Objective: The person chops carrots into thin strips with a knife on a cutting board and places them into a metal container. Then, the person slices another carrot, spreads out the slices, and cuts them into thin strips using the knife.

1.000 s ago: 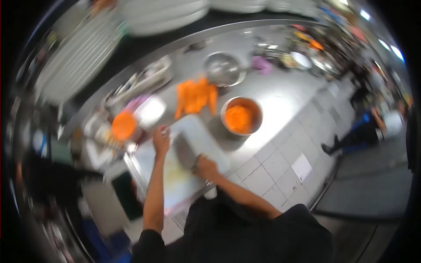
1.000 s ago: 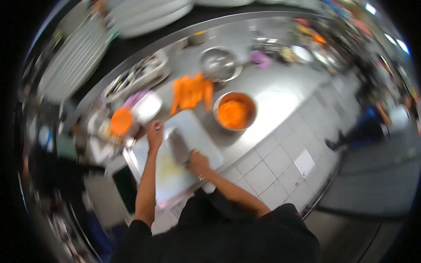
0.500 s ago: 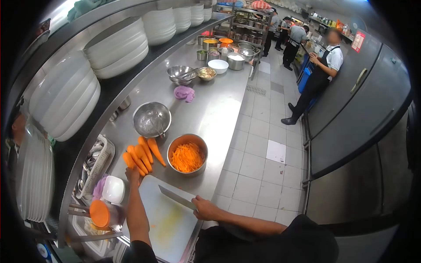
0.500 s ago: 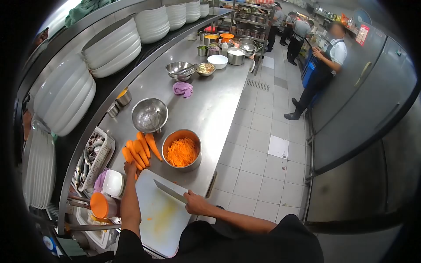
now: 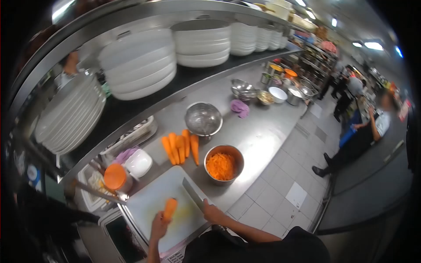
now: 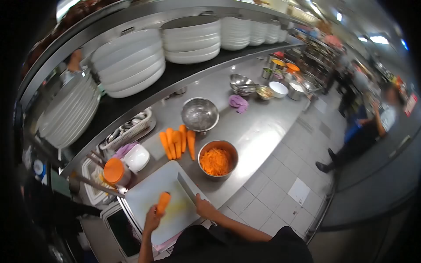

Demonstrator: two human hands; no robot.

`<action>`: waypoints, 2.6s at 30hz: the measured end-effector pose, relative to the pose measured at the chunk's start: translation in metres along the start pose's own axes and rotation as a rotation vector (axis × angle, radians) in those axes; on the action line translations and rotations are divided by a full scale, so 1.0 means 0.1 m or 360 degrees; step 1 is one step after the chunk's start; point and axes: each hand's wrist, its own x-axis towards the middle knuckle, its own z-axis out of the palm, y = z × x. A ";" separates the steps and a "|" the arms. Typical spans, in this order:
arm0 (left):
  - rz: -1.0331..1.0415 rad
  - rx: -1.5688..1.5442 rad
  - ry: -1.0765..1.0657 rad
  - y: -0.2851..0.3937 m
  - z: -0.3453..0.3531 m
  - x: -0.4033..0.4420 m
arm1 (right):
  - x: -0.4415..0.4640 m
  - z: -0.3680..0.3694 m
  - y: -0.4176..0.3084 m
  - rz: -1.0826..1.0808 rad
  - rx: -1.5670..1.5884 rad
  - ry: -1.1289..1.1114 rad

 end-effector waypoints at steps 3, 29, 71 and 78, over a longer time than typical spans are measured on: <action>0.0017 0.0515 -0.0128 0.04 0.23 -0.42 | 0.14 0.02 0.08 -0.0061 -0.0003 0.0030; 0.0504 0.0662 0.0690 -1.08 0.25 0.49 | 0.67 0.21 1.04 -0.1406 -0.1150 0.0324; 0.0532 0.0736 0.0736 0.36 0.93 0.17 | -0.78 -0.14 -0.54 0.0043 -0.0243 -0.0437; 0.0457 0.0615 0.0758 0.37 0.91 0.14 | -0.54 0.00 -0.35 -0.0072 -0.0023 -0.0272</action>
